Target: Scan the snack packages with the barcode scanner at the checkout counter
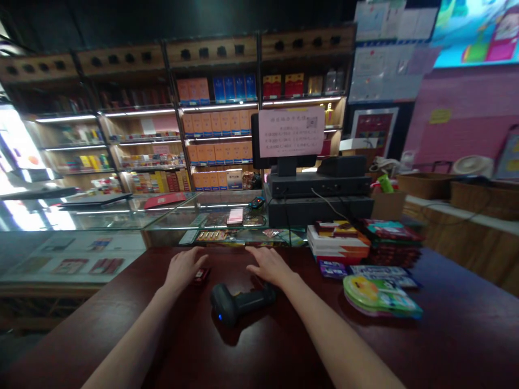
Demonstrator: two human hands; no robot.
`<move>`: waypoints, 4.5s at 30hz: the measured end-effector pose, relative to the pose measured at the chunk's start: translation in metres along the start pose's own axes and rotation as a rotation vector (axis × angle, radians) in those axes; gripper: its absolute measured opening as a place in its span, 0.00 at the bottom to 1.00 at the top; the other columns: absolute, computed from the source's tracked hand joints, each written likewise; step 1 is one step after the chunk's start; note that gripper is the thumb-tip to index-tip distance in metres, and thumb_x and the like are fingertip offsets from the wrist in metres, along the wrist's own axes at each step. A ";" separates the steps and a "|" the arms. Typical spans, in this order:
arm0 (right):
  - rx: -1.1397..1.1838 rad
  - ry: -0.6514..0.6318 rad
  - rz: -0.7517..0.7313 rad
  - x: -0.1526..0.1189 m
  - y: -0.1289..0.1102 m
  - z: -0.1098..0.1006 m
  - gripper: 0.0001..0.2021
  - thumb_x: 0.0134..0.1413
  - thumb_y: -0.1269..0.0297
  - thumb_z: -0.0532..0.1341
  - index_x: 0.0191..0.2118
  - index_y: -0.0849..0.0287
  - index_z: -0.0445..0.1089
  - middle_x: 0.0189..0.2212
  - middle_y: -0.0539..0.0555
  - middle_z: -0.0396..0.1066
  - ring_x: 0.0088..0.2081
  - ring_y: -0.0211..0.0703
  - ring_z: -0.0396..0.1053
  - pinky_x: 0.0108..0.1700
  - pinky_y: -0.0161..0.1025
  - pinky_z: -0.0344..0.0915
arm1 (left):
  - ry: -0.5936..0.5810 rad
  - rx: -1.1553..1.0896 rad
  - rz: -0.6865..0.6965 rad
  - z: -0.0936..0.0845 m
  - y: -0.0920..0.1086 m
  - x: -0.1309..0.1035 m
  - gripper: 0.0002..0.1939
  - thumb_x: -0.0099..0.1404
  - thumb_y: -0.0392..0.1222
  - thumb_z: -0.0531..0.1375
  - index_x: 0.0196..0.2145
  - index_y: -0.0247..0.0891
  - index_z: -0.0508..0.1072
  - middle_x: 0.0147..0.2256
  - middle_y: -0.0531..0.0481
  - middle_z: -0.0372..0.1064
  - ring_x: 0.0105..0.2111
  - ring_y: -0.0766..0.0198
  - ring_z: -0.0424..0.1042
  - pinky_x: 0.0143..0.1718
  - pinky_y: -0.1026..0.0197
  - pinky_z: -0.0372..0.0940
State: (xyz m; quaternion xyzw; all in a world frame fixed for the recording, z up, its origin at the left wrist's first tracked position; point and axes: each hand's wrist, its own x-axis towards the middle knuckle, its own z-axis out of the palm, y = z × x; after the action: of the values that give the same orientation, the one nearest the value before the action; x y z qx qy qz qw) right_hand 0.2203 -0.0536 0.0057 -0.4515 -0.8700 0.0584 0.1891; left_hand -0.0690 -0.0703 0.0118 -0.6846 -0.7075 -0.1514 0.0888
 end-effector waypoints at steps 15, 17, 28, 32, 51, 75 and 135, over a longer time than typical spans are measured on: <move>-0.060 0.218 0.140 -0.070 0.077 -0.056 0.27 0.60 0.62 0.62 0.64 0.55 0.63 0.58 0.62 0.70 0.58 0.54 0.67 0.61 0.51 0.61 | -0.049 -0.074 0.357 -0.022 0.137 0.038 0.18 0.69 0.50 0.55 0.51 0.42 0.74 0.48 0.44 0.78 0.52 0.50 0.74 0.58 0.49 0.58; -0.078 0.241 0.170 -0.080 0.087 -0.067 0.27 0.60 0.62 0.62 0.64 0.56 0.63 0.58 0.62 0.70 0.59 0.54 0.67 0.61 0.52 0.61 | -0.060 -0.100 0.401 -0.025 0.156 0.042 0.17 0.69 0.50 0.55 0.51 0.44 0.74 0.49 0.45 0.78 0.51 0.51 0.74 0.57 0.50 0.59; -0.119 0.392 0.293 -0.125 0.140 -0.112 0.25 0.59 0.68 0.60 0.62 0.56 0.65 0.57 0.60 0.70 0.58 0.51 0.66 0.62 0.51 0.60 | -0.117 -0.301 0.505 -0.011 0.259 0.051 0.18 0.67 0.47 0.59 0.53 0.44 0.73 0.48 0.45 0.78 0.50 0.50 0.75 0.54 0.51 0.63; -0.103 0.486 0.346 -0.133 0.164 -0.119 0.24 0.56 0.72 0.59 0.59 0.58 0.67 0.55 0.59 0.72 0.58 0.51 0.66 0.62 0.51 0.60 | -0.137 -0.375 0.512 -0.002 0.287 0.056 0.22 0.67 0.48 0.58 0.57 0.42 0.69 0.50 0.45 0.76 0.50 0.52 0.75 0.51 0.54 0.65; 0.123 0.544 0.475 -0.118 0.204 -0.121 0.38 0.54 0.68 0.61 0.70 0.58 0.51 0.62 0.63 0.65 0.62 0.52 0.65 0.64 0.52 0.59 | -0.167 -0.614 0.488 0.037 0.361 0.089 0.40 0.62 0.54 0.64 0.66 0.40 0.54 0.58 0.35 0.67 0.61 0.45 0.64 0.57 0.46 0.61; 0.229 0.627 0.321 -0.121 0.150 -0.110 0.37 0.52 0.70 0.63 0.68 0.52 0.54 0.63 0.59 0.65 0.62 0.50 0.65 0.64 0.50 0.61 | -0.115 -1.129 0.563 0.030 0.286 0.065 0.40 0.53 0.34 0.68 0.62 0.42 0.60 0.55 0.42 0.65 0.52 0.57 0.73 0.56 0.51 0.67; 1.339 0.167 0.696 -0.018 -0.026 0.003 0.27 0.55 0.51 0.68 0.54 0.59 0.61 0.28 0.49 0.69 0.30 0.47 0.80 0.25 0.32 0.70 | 0.564 -0.125 0.467 0.033 0.044 -0.002 0.30 0.66 0.47 0.63 0.64 0.46 0.63 0.43 0.48 0.74 0.47 0.56 0.71 0.63 0.47 0.56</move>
State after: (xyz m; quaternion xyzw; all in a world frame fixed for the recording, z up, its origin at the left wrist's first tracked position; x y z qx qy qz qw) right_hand 0.2087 -0.0827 0.0046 -0.4918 -0.4389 0.5960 0.4587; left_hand -0.0227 -0.0603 -0.0155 -0.7629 -0.4695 -0.3527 0.2704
